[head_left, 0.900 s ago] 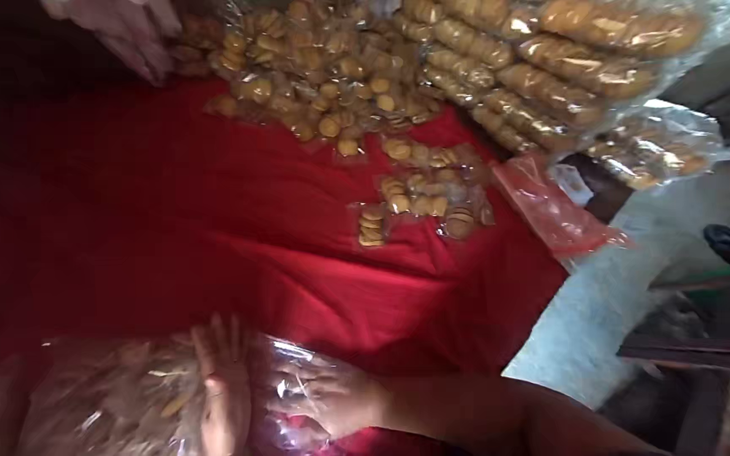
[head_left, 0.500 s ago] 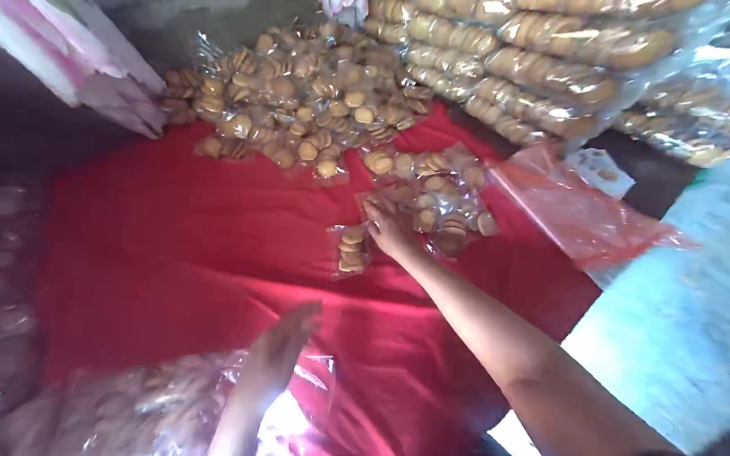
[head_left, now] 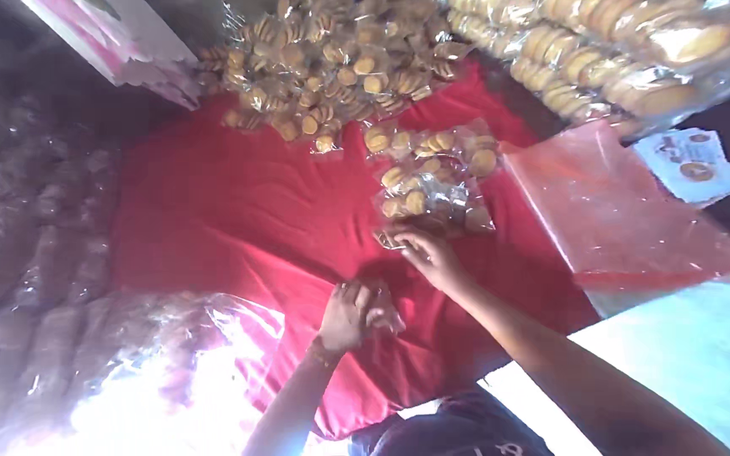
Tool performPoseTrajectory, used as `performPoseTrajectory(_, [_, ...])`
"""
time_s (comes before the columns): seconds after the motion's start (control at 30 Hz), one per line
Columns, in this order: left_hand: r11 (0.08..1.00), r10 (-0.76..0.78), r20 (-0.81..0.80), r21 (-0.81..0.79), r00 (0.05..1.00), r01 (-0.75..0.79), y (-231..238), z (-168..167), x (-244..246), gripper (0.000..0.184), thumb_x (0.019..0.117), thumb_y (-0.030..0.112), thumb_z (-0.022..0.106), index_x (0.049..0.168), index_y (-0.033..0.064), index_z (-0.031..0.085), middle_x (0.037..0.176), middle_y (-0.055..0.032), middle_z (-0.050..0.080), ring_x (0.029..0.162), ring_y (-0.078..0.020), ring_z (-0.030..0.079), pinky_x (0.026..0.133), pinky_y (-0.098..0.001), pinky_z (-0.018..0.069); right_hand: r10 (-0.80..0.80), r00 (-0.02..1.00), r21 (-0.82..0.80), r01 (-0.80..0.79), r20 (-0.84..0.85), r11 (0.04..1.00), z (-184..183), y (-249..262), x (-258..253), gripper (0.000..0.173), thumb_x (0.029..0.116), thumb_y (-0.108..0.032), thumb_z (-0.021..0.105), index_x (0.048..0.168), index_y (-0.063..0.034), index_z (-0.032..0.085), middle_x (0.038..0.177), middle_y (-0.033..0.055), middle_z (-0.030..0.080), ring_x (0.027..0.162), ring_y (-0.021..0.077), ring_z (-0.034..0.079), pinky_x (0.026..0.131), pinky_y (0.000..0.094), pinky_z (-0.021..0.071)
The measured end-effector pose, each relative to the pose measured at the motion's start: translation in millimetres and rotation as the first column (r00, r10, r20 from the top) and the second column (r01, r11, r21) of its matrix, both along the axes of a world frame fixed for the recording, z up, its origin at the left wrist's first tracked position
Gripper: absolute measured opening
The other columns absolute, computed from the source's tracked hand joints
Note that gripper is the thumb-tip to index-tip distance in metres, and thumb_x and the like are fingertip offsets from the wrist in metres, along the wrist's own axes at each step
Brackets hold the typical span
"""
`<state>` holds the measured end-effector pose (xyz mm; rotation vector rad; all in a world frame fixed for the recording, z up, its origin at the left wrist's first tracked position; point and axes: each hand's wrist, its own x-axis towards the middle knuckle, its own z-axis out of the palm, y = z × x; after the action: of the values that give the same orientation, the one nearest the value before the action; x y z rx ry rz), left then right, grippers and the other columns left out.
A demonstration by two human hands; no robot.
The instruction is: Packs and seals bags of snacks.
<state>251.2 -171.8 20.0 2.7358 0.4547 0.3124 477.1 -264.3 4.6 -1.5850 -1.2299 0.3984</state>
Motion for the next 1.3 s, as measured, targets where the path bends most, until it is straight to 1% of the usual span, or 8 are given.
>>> performPoseTrajectory(0.2, [0.934, 0.357, -0.016, -0.018, 0.934, -0.358, -41.7, -3.2, -29.5, 0.034, 0.0925, 0.03, 0.065, 0.102, -0.001, 0.075, 0.106, -0.0206, 0.073, 0.102, -0.0436, 0.068, 0.089, -0.0633, 0.0501, 0.094, 0.95, -0.237, -0.169, -0.298, 0.957, 28.6, -24.6, 41.5, 0.018, 0.0992, 0.0, 0.058, 0.102, 0.0015, 0.075, 0.108, 0.0168, 0.068, 0.106, 0.0226, 0.062, 0.096, 0.0391, 0.05])
performPoseTrajectory(0.43, [0.996, 0.083, 0.234, -0.007, 0.969, -0.083, -45.9, 19.5, 7.7, 0.021, 0.0909, 0.016, 0.067, 0.082, -0.0027, 0.07, 0.083, -0.0182, 0.07, 0.075, -0.0291, 0.071, 0.07, -0.0399, 0.0589, 0.279, 0.957, -0.143, -0.288, -0.082, 0.947, 28.9, -10.0, 26.5, 0.017, 0.0958, -0.003, 0.061, 0.098, 0.0021, 0.077, 0.102, 0.0197, 0.071, 0.103, 0.0314, 0.065, 0.097, 0.0481, 0.0494])
performPoseTrajectory(0.6, [0.992, -0.048, 0.368, 0.123, 0.928, 0.002, -28.5, -0.5, 47.0, 0.026, 0.0974, 0.033, 0.065, 0.092, 0.0078, 0.07, 0.113, -0.0218, 0.068, 0.114, -0.0371, 0.064, 0.104, -0.0501, 0.0478, 0.296, 0.796, -0.232, -0.471, -0.528, 0.851, 39.9, -51.9, 5.8, 0.035, 0.106, -0.018, 0.048, 0.121, 0.0111, 0.061, 0.115, 0.0155, 0.065, 0.104, 0.0103, 0.06, 0.096, 0.0286, 0.0473])
performPoseTrajectory(0.77, [0.989, 0.068, 0.533, -0.146, 0.843, 0.013, -59.6, -16.2, 62.9, 0.049, 0.1063, 0.048, 0.043, 0.09, 0.0043, 0.057, 0.096, -0.0141, 0.063, 0.095, -0.0199, 0.064, 0.088, -0.0291, 0.054, 0.229, 0.882, -0.051, -0.274, -0.412, 0.96, 7.5, -99.2, -42.7, 0.075, 0.0776, -0.026, 0.085, 0.135, 0.0083, 0.051, 0.128, 0.0184, 0.063, 0.118, 0.0148, 0.061, 0.104, 0.0279, 0.0481])
performPoseTrajectory(0.9, [0.914, 0.269, 0.345, -0.387, 0.899, -0.124, -10.4, 30.3, 104.1, 0.036, 0.1039, 0.02, 0.048, 0.111, -0.0114, 0.064, 0.114, -0.0222, 0.068, 0.111, -0.0266, 0.065, 0.098, -0.0419, 0.0512, 0.082, 0.992, 0.08, -0.089, 0.092, 0.993, -17.9, -118.4, -40.9, 0.044, 0.0873, -0.036, 0.075, 0.117, -0.0056, 0.064, 0.123, 0.0196, 0.065, 0.119, 0.027, 0.062, 0.104, 0.0366, 0.0495])
performPoseTrajectory(1.03, [0.964, 0.19, -0.143, -0.158, 0.971, -0.212, 74.2, 36.3, 154.2, 0.067, 0.0998, 0.026, 0.065, 0.157, 0.0059, 0.035, 0.157, -0.0243, 0.039, 0.142, -0.0487, 0.039, 0.111, -0.0716, 0.0275, 0.165, 0.985, 0.04, -0.163, -0.053, 0.986, -23.0, -135.2, -26.1, 0.044, 0.0865, -0.032, 0.076, 0.117, -0.0025, 0.065, 0.133, 0.0208, 0.061, 0.126, 0.0244, 0.059, 0.108, 0.0341, 0.047])
performPoseTrajectory(1.17, [0.901, 0.162, -0.316, -0.338, 0.935, -0.271, 83.8, 41.7, 155.7, 0.038, 0.0948, 0.022, 0.073, 0.12, -0.004, 0.063, 0.103, -0.0259, 0.067, 0.094, -0.0407, 0.066, 0.084, -0.0611, 0.0524, 0.238, 0.808, 0.026, -0.266, -0.539, 0.964, -6.7, -161.9, -3.1, 0.059, 0.0818, -0.015, 0.081, 0.133, 0.0006, 0.056, 0.128, 0.0072, 0.067, 0.116, 0.0089, 0.064, 0.1, 0.0264, 0.0553])
performPoseTrajectory(1.3, [0.766, 0.113, -0.242, -0.596, 0.964, -0.24, 11.3, 72.6, 137.8, 0.034, 0.0955, 0.018, 0.069, 0.12, -0.0053, 0.062, 0.104, -0.015, 0.069, 0.09, -0.0189, 0.069, 0.084, -0.0374, 0.0586, 0.088, 0.686, -0.009, -0.136, -0.722, 0.991, 0.3, -203.2, 24.6, 0.058, 0.0794, -0.027, 0.083, 0.13, -0.0098, 0.06, 0.118, -0.0032, 0.072, 0.106, 0.0077, 0.069, 0.094, 0.0301, 0.0586])
